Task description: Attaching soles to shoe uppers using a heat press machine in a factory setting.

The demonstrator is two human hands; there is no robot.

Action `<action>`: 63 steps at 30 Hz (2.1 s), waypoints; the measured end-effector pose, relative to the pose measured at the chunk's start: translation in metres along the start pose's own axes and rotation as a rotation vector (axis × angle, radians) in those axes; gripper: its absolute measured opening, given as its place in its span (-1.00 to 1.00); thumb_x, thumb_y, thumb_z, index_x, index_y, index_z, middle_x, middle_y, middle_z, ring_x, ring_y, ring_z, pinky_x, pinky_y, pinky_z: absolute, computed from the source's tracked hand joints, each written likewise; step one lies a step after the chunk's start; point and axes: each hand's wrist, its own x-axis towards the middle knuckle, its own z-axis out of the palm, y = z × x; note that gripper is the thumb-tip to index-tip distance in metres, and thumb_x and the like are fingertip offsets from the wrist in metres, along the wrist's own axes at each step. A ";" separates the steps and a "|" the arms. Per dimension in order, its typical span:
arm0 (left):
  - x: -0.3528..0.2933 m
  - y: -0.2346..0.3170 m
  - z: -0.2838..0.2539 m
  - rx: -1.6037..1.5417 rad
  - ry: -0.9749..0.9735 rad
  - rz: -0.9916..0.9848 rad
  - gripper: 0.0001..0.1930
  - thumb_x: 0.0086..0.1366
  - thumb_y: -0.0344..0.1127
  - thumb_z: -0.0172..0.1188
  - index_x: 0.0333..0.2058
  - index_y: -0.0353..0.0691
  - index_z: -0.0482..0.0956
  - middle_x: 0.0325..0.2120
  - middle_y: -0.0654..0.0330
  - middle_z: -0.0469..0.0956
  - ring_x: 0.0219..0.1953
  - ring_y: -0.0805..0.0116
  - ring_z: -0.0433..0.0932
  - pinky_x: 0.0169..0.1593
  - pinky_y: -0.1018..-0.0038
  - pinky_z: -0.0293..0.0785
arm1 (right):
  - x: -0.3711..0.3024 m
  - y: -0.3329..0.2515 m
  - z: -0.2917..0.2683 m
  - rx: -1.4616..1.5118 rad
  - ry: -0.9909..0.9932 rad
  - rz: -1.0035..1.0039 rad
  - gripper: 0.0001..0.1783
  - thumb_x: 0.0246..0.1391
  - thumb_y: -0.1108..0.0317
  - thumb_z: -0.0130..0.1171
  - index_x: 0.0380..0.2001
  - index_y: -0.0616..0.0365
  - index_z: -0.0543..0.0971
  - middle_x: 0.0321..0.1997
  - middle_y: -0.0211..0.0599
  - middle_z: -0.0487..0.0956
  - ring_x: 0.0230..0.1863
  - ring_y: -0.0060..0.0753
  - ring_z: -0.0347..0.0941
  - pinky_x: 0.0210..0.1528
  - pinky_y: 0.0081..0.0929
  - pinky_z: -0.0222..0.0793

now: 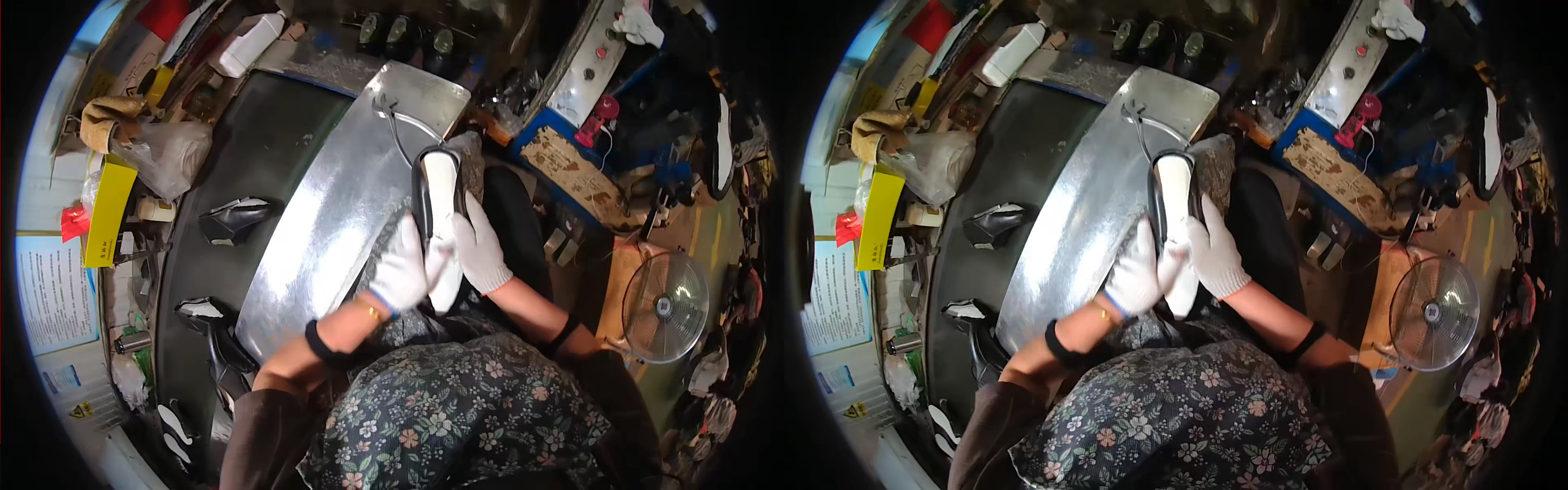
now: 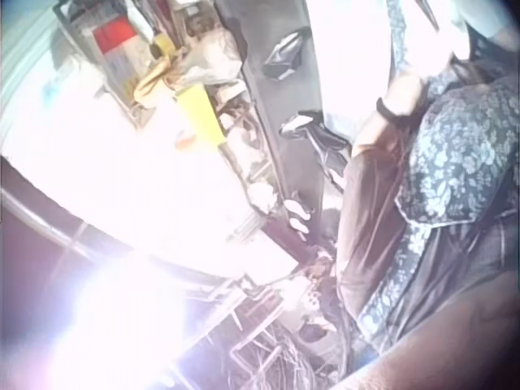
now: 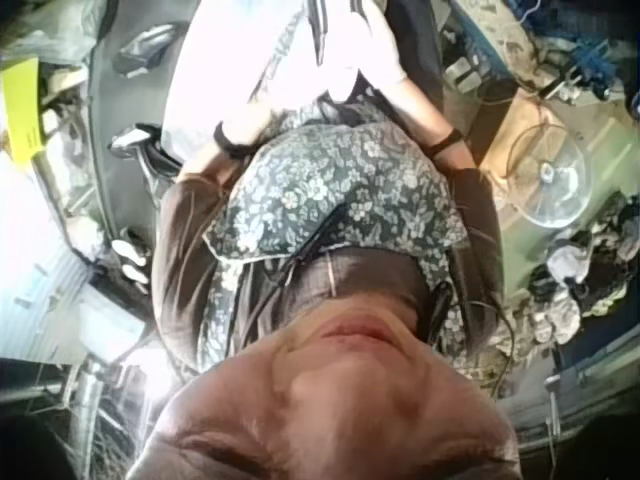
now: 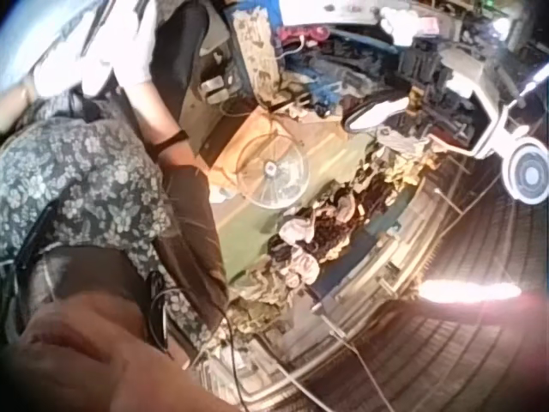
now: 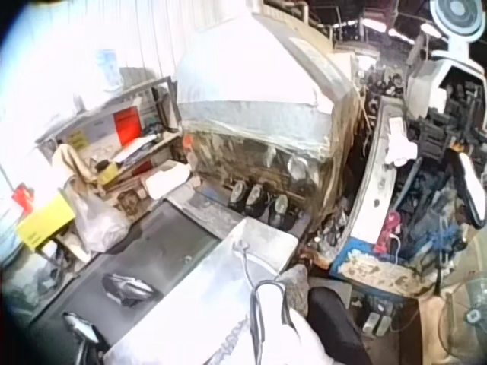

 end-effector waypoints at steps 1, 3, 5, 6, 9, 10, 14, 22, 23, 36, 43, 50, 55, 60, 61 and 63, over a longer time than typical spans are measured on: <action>-0.012 -0.001 -0.005 -0.056 -0.033 0.140 0.05 0.35 0.10 0.31 0.50 -0.44 -0.08 0.20 -0.31 0.49 0.11 -0.14 0.66 0.16 0.15 0.60 | 0.004 -0.006 -0.004 0.055 -0.013 0.009 -0.38 0.48 0.20 -0.04 0.46 0.31 0.28 0.37 0.17 0.49 0.40 -0.06 0.43 0.42 -0.32 0.29; -0.022 0.000 -0.012 -0.719 -0.271 0.024 0.08 0.27 -0.06 0.40 0.53 -0.37 -0.10 0.22 -0.12 0.49 0.17 0.05 0.60 0.21 0.24 0.54 | 0.014 -0.019 -0.005 0.199 -0.003 0.025 -0.40 0.50 0.24 -0.06 0.45 0.36 0.28 0.40 0.10 0.47 0.41 -0.15 0.40 0.44 -0.36 0.26; -0.015 -0.006 -0.022 -1.217 -0.260 -0.111 0.09 0.17 -0.31 0.49 0.54 -0.32 -0.04 0.20 0.06 0.51 0.12 0.24 0.59 0.21 0.32 0.53 | 0.033 -0.038 -0.011 0.277 -0.091 -0.167 -0.39 0.55 0.23 -0.08 0.48 0.39 0.23 0.44 0.03 0.43 0.46 -0.20 0.33 0.53 -0.34 0.14; -0.007 -0.014 -0.030 -1.364 -0.310 -0.185 -0.06 0.19 -0.36 0.44 0.47 -0.33 0.12 0.15 0.05 0.55 0.09 0.22 0.61 0.18 0.30 0.56 | 0.046 -0.049 -0.014 0.235 -0.129 -0.174 -0.37 0.56 0.19 -0.10 0.49 0.39 0.21 0.49 0.00 0.37 0.50 -0.24 0.26 0.56 -0.34 0.08; 0.037 -0.049 -0.054 -1.734 -0.304 -0.503 -0.45 0.24 -0.42 0.30 0.22 -0.32 0.47 0.01 0.01 0.65 0.02 0.10 0.68 0.14 0.18 0.63 | 0.089 -0.093 -0.066 0.409 -0.439 0.160 -0.38 0.56 0.08 -0.05 0.48 0.26 0.28 0.44 0.06 0.44 0.23 -0.20 0.57 0.31 -0.32 0.45; 0.040 -0.062 -0.064 -1.779 -0.187 -0.444 -0.54 0.26 -0.39 0.26 0.15 -0.32 0.52 -0.03 0.01 0.68 -0.04 0.10 0.71 0.10 0.23 0.66 | 0.103 -0.113 -0.099 -0.068 -0.279 -0.082 -0.42 0.50 0.09 0.01 0.41 0.21 0.38 0.33 0.05 0.53 0.13 -0.13 0.62 0.20 -0.28 0.52; 0.021 -0.100 -0.086 -0.315 0.068 -0.131 -0.16 0.15 -0.27 0.34 0.39 -0.41 0.30 0.05 -0.17 0.63 0.01 -0.02 0.68 0.03 0.12 0.61 | 0.141 -0.193 -0.296 -1.517 0.054 -0.384 -0.68 0.22 0.17 0.24 -0.09 0.14 0.69 -0.12 -0.11 0.68 -0.08 0.02 0.62 0.03 -0.15 0.57; 0.004 -0.087 -0.065 0.306 -0.014 -0.061 -0.10 0.11 -0.15 0.42 0.35 -0.50 0.29 0.27 -0.51 0.35 0.37 -0.41 0.31 0.42 -0.22 0.21 | 0.101 -0.164 -0.461 -1.190 1.062 0.107 -0.01 -0.23 0.10 0.48 0.39 -0.17 0.43 0.27 0.02 0.52 0.17 0.27 0.53 0.24 0.04 0.48; 0.013 -0.078 -0.061 0.151 0.092 0.018 -0.27 0.19 -0.19 0.39 0.27 -0.50 0.43 0.27 -0.42 0.40 0.36 -0.34 0.35 0.43 -0.12 0.24 | 0.099 -0.158 -0.454 -1.289 1.037 -0.042 -0.07 -0.20 0.12 0.46 0.36 -0.11 0.46 0.20 0.03 0.55 0.16 0.26 0.53 0.24 0.03 0.49; 0.122 0.052 -0.119 -1.624 -0.962 -0.556 -0.28 0.42 0.09 0.25 0.36 -0.29 0.36 0.30 -0.10 0.46 0.33 -0.09 0.48 0.33 -0.27 0.40 | 0.040 -0.125 -0.175 -1.109 -0.090 -1.243 -0.38 -0.08 0.04 0.47 0.10 -0.18 0.57 0.13 -0.19 0.53 0.16 -0.12 0.47 0.19 -0.16 0.51; 0.154 -0.042 -0.163 -1.847 -0.346 -0.539 -0.74 0.37 -0.31 0.31 0.00 -0.05 0.54 -0.04 0.15 0.62 0.02 0.02 0.67 0.10 -0.21 0.61 | 0.055 -0.022 -0.118 -0.601 0.067 -0.599 -0.30 0.00 0.19 0.51 0.20 0.18 0.53 0.43 0.11 0.38 0.28 0.25 0.40 0.35 0.07 0.35; 0.402 -0.143 -0.127 -0.666 0.327 -0.146 -0.32 0.27 -0.15 0.44 0.24 -0.42 0.40 -0.11 0.08 0.67 -0.04 0.31 0.64 0.11 0.45 0.52 | 0.072 0.012 -0.093 -0.461 -0.069 -0.457 -0.62 -0.04 0.43 0.48 -0.09 0.11 0.69 -0.01 -0.12 0.71 0.00 0.04 0.64 0.08 -0.12 0.57; 0.572 -0.177 -0.126 0.168 -0.022 -0.219 -0.03 0.19 0.12 0.43 0.45 -0.20 0.23 0.16 -0.12 0.61 0.24 -0.12 0.56 0.29 0.24 0.47 | 0.238 -0.023 -0.098 -0.562 -0.200 -0.467 -0.55 0.09 0.34 0.44 0.08 0.13 0.65 0.03 -0.06 0.69 -0.01 0.07 0.64 0.06 -0.11 0.56; 0.594 -0.154 -0.115 -0.003 0.251 -0.102 -0.21 0.29 0.12 0.34 0.38 -0.19 0.38 0.17 -0.10 0.62 0.26 -0.03 0.58 0.28 0.25 0.48 | 0.420 -0.002 -0.044 -0.630 -0.232 0.057 0.35 -0.08 -0.05 0.54 0.56 0.30 -0.05 0.36 0.45 0.41 0.33 0.34 0.43 0.37 -0.08 0.38; 0.571 -0.149 -0.118 -0.115 0.222 -0.015 -0.26 0.32 0.10 0.31 0.34 -0.23 0.44 0.16 -0.10 0.63 0.25 -0.01 0.59 0.28 0.26 0.48 | 0.439 0.004 -0.028 -0.654 -0.233 -0.014 0.40 -0.11 -0.05 0.54 0.56 0.36 -0.11 0.35 0.46 0.41 0.32 0.35 0.45 0.36 -0.07 0.39; 0.491 -0.146 -0.137 -0.333 -0.058 -0.021 -0.27 0.33 0.09 0.30 0.29 -0.35 0.47 0.18 -0.16 0.60 0.24 -0.04 0.59 0.29 0.26 0.48 | 0.463 0.013 0.013 -0.746 -0.171 0.083 0.44 -0.12 -0.03 0.55 0.55 0.43 -0.16 0.41 0.49 0.33 0.35 0.33 0.42 0.41 -0.07 0.35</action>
